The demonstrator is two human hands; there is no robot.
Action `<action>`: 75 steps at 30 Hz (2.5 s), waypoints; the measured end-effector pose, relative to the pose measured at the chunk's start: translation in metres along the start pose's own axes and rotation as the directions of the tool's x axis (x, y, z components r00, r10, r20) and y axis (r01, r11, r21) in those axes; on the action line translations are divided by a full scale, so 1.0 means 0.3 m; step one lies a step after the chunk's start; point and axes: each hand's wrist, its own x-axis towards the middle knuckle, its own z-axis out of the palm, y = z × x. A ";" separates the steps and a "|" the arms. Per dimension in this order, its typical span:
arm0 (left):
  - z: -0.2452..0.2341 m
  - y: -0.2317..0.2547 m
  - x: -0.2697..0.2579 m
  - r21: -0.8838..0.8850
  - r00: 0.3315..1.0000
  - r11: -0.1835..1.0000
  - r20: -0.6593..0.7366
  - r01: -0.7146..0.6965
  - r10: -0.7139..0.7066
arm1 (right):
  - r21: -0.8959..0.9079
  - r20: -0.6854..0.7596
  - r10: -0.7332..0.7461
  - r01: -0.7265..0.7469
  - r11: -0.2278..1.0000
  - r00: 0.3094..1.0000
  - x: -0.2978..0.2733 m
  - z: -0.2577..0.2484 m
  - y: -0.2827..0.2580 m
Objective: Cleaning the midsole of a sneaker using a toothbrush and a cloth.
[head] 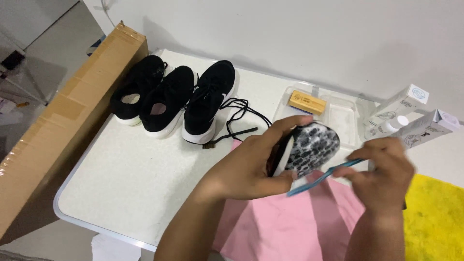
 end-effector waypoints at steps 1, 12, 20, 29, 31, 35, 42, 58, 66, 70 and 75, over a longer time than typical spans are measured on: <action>-0.002 0.014 -0.001 -0.001 1.000 1.000 0.006 0.000 0.000 | -0.002 -0.002 0.005 -0.005 1.000 1.000 -0.008 -0.020 0.017; -0.012 0.014 -0.002 0.006 0.997 0.998 0.023 0.070 -0.070 | -0.027 -0.062 0.062 -0.063 0.998 0.996 -0.019 -0.019 0.050; -0.013 0.002 0.002 0.009 0.999 0.999 0.022 0.039 -0.040 | -0.028 -0.019 0.079 -0.079 0.996 0.997 -0.008 0.007 0.014; -0.044 0.033 0.004 -0.068 0.981 0.979 0.005 0.192 -0.192 | -0.255 -0.076 0.345 -0.352 0.900 0.936 -0.101 -0.143 0.306; -0.040 0.038 0.008 -0.074 0.977 0.974 0.013 0.213 -0.213 | -0.267 -0.043 0.438 -0.432 0.861 0.898 -0.073 -0.173 0.249; -0.044 0.035 0.009 -0.023 0.978 0.978 -0.017 0.208 -0.208 | -0.309 0.197 0.755 -0.691 0.653 0.625 0.059 -0.146 0.057; -0.054 0.037 0.009 -0.005 0.962 0.964 -0.068 0.266 -0.266 | -0.275 0.291 0.451 -0.377 0.884 0.844 -0.023 0.108 0.207; -0.053 -0.011 0.011 -0.063 0.992 0.993 -0.071 0.102 -0.107 | -0.244 0.348 0.461 -0.396 0.885 0.816 0.042 0.054 0.051; -0.015 -0.050 0.007 -0.309 0.911 0.950 -0.403 -0.043 -0.090 | -0.131 0.179 0.342 -0.322 0.938 0.923 0.040 -0.208 -0.194; -0.048 -0.022 0.028 -0.413 0.870 0.894 -0.363 0.171 -0.334 | -0.322 0.311 0.535 -0.442 0.837 0.786 -0.103 -0.203 -0.138; 0.005 -0.126 0.104 -0.625 0.822 0.618 0.067 0.476 -0.566 | -0.729 0.425 0.853 -0.444 0.521 0.303 -0.426 -0.219 -0.056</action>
